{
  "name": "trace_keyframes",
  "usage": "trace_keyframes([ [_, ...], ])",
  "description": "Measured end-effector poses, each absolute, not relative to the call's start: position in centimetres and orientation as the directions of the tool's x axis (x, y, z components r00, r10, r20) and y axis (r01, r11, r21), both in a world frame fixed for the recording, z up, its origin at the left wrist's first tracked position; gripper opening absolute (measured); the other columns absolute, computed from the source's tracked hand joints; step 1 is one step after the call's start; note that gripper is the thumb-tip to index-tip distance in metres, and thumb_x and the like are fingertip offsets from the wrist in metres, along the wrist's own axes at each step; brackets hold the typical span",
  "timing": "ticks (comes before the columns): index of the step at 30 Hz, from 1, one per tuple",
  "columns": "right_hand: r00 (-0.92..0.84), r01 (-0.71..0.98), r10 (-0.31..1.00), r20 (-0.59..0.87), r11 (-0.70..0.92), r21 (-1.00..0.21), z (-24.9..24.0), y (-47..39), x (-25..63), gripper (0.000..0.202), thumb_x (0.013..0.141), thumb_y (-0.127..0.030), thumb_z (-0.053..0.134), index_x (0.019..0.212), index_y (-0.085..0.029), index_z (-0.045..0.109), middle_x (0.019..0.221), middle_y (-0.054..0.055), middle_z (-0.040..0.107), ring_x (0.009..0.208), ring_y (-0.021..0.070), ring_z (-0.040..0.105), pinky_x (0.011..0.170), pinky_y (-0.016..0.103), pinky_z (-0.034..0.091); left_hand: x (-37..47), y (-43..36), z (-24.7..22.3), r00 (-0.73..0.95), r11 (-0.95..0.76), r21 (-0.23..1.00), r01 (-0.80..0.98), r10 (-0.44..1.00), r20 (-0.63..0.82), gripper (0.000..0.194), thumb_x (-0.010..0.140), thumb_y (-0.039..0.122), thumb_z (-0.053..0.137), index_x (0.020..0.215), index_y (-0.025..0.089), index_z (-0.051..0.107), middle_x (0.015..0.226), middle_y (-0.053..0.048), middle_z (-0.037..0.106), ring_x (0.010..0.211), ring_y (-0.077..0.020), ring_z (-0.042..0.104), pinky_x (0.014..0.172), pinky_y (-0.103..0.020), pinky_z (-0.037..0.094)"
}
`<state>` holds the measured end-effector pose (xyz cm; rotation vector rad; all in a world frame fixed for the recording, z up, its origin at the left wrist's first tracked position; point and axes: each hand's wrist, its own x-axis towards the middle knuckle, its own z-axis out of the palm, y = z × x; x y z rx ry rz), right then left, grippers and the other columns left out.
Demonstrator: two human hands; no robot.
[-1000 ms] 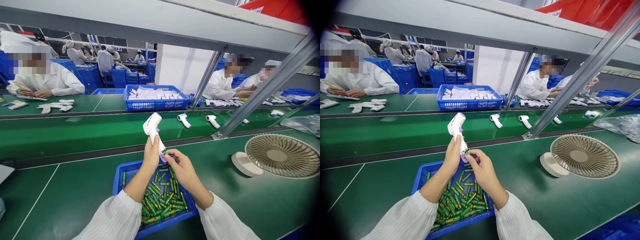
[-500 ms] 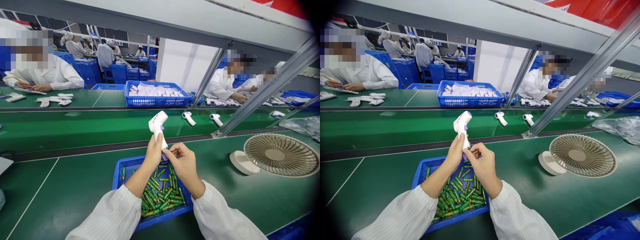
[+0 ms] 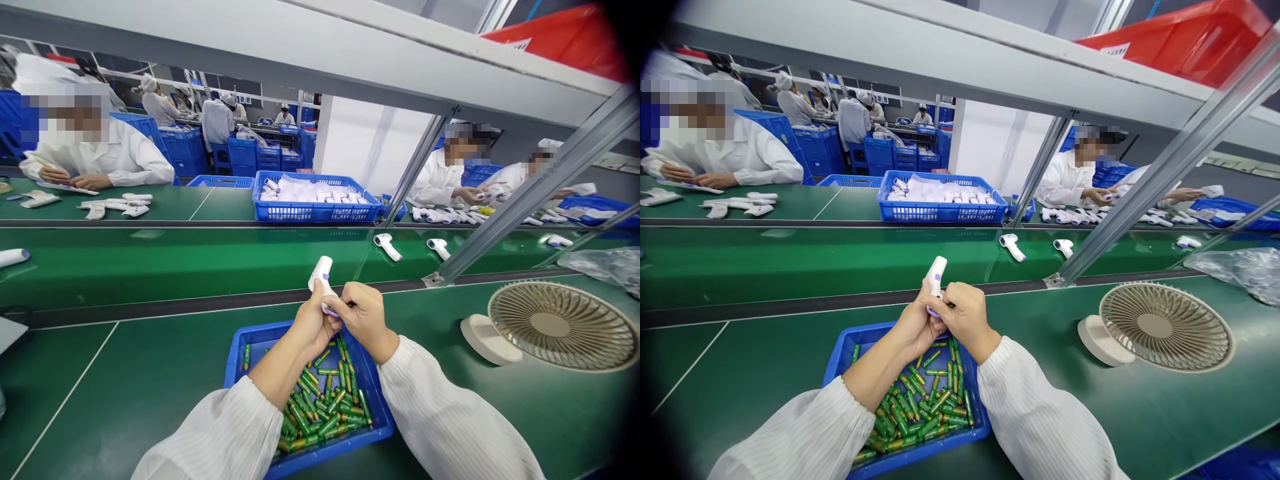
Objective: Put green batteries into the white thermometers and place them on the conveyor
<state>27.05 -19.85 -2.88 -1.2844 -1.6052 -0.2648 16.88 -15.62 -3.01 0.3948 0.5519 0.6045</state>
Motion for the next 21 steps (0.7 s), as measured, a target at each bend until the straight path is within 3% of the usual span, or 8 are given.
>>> trace_keyframes([
  [2,0.125,0.77,0.743,0.658,0.345,-0.536,-2.6,-20.0,26.6,0.045,0.098,-0.043,0.046,0.059,-0.02,0.043,0.052,-0.004,0.047,0.047,0.0104,0.044,0.049,0.024,0.031,16.9,-15.5,-3.1,0.655,0.734,0.515,-0.442,0.657,-0.374,0.049,0.081,0.06,0.061,0.071,0.014,0.048,0.051,0.004,0.041,0.039,-0.0051,0.035,0.039,-0.017,0.029],
  [4,0.139,0.768,0.824,0.549,0.26,-0.585,-2.3,-20.4,26.1,0.042,0.1,-0.042,0.037,0.067,-0.02,0.048,0.056,-0.003,0.053,0.051,0.0117,0.049,0.053,0.024,0.033,16.9,-15.5,-3.3,0.607,0.696,0.561,-0.449,0.698,-0.38,0.052,0.076,0.065,0.063,0.072,0.014,0.048,0.051,0.004,0.042,0.039,-0.0058,0.036,0.039,-0.018,0.029],
  [9,0.3,0.797,0.837,0.457,0.044,-0.603,-2.4,-21.3,24.9,0.037,0.095,-0.055,0.039,0.093,-0.02,0.052,0.07,0.0,0.058,0.061,0.017,0.056,0.057,0.027,0.035,17.1,-15.8,-3.6,0.544,0.607,0.627,-0.489,0.774,-0.325,0.055,0.069,0.064,0.07,0.085,0.013,0.055,0.06,0.002,0.051,0.049,-0.0082,0.047,0.045,-0.019,0.034],
  [12,0.397,0.615,0.809,0.434,0.116,-0.78,-2.9,-21.4,24.7,0.05,0.094,-0.063,0.028,0.117,-0.022,0.046,0.093,0.004,0.055,0.068,0.0173,0.057,0.056,0.027,0.041,16.8,-15.5,-3.3,0.595,0.66,0.567,-0.494,0.731,-0.334,0.05,0.077,0.061,0.064,0.084,0.012,0.056,0.06,0.001,0.052,0.045,-0.0065,0.043,0.043,-0.018,0.032],
  [15,0.46,0.425,0.794,0.397,0.196,-0.884,-3.2,-22.0,24.6,0.041,0.101,-0.05,0.016,0.103,-0.024,0.048,0.088,0.003,0.055,0.068,0.0156,0.055,0.056,0.025,0.043,16.1,-14.6,-2.6,0.632,0.722,0.441,-0.534,0.687,-0.359,0.045,0.088,0.057,0.052,0.077,0.013,0.052,0.053,0.003,0.044,0.038,-0.0036,0.03,0.039,-0.017,0.024],
  [17,0.273,0.547,0.888,0.369,0.173,-0.819,-3.3,-22.5,24.4,0.025,0.1,-0.038,0.033,0.09,-0.023,0.051,0.08,0.001,0.057,0.068,0.0158,0.055,0.061,0.026,0.044,15.7,-13.9,-2.4,0.616,0.715,0.374,-0.591,0.699,-0.363,0.042,0.091,0.053,0.049,0.076,0.014,0.05,0.052,0.005,0.041,0.037,-0.0034,0.028,0.038,-0.016,0.023],
  [19,-0.023,0.758,0.96,0.278,0.198,-0.622,-3.3,-23.0,24.1,0.008,0.093,-0.023,0.046,0.09,-0.021,0.054,0.079,0.002,0.061,0.071,0.0178,0.057,0.065,0.028,0.044,15.3,-13.3,-2.3,0.584,0.701,0.355,-0.618,0.712,-0.389,0.04,0.092,0.051,0.048,0.075,0.015,0.049,0.052,0.005,0.041,0.037,-0.0038,0.028,0.037,-0.015,0.023],
  [21,-0.219,0.878,0.955,0.202,0.283,-0.385,-3.3,-23.3,24.0,0.014,0.087,-0.013,0.046,0.096,-0.019,0.056,0.082,0.006,0.064,0.074,0.021,0.06,0.065,0.031,0.045,15.1,-13.0,-2.3,0.549,0.693,0.366,-0.622,0.719,-0.426,0.04,0.092,0.052,0.048,0.073,0.016,0.049,0.05,0.005,0.039,0.036,-0.004,0.027,0.036,-0.015,0.02],
])
